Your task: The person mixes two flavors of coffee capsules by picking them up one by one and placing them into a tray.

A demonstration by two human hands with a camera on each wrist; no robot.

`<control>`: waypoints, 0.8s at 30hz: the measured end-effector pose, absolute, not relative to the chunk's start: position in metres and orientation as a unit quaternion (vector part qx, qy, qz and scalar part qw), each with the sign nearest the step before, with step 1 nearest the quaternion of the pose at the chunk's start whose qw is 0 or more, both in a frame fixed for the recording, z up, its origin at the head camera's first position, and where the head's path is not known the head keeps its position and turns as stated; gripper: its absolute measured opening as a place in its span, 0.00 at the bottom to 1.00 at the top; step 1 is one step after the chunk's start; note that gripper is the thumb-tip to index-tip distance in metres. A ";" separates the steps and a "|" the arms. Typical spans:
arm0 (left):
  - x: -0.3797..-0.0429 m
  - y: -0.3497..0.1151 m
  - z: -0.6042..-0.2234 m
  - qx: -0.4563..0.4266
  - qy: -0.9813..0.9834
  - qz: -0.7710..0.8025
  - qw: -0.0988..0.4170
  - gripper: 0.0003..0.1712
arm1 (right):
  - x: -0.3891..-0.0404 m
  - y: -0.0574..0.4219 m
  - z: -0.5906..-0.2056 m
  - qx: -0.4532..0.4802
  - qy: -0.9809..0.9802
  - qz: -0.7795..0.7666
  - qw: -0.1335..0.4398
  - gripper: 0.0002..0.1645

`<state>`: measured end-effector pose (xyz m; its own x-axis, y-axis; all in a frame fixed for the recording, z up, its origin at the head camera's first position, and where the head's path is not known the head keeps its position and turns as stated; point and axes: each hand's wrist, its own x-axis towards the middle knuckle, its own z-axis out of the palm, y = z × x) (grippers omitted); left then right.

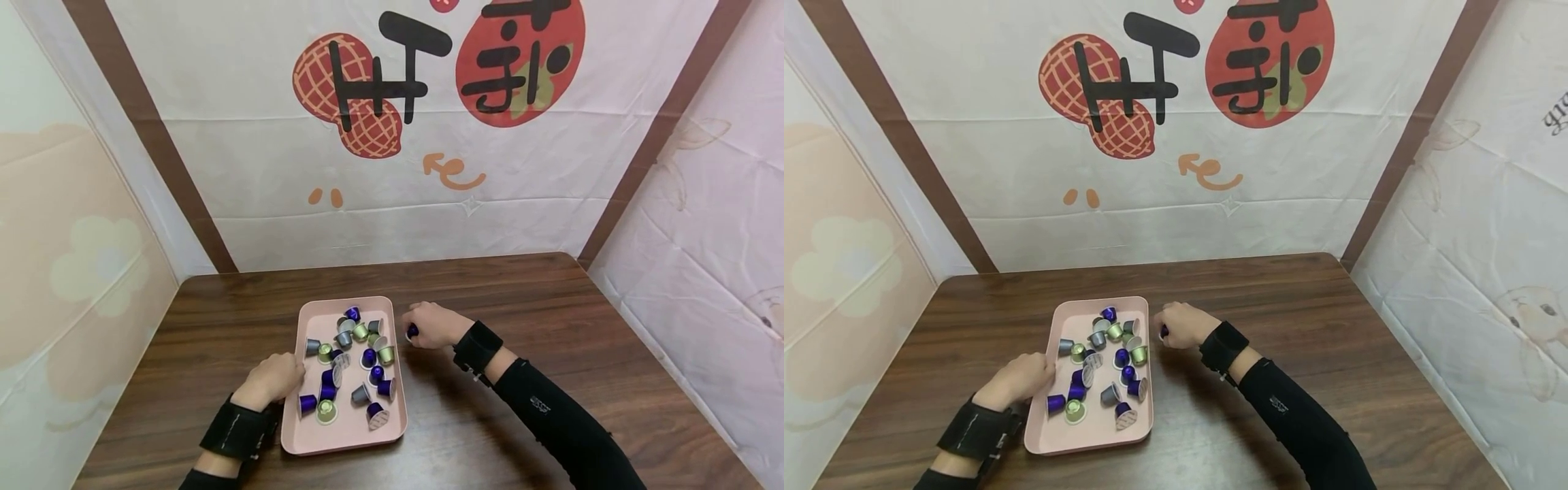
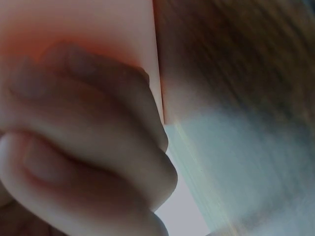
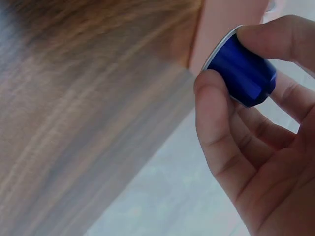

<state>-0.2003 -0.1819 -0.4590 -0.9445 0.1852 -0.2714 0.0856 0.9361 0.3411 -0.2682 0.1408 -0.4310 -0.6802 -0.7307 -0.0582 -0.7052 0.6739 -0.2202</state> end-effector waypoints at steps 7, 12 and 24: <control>-0.200 -0.183 -0.459 0.072 0.971 0.171 0.150 0.17 | -0.254 0.130 -0.414 -0.416 0.902 -0.100 0.057 0.09; -0.200 -0.183 -0.460 0.074 0.971 0.173 0.146 0.18 | -0.244 0.117 -0.407 -0.431 0.895 -0.094 0.060 0.10; -0.199 -0.183 -0.458 0.077 0.971 0.174 0.143 0.18 | -0.227 0.083 -0.402 -0.471 0.877 -0.063 0.068 0.10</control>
<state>-0.1991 -0.1828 -0.4579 -0.9474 0.1989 -0.2506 0.0995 0.9276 0.3602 -0.2266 0.0834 -0.4019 -0.5464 -0.8354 -0.0589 -0.8184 0.5476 -0.1744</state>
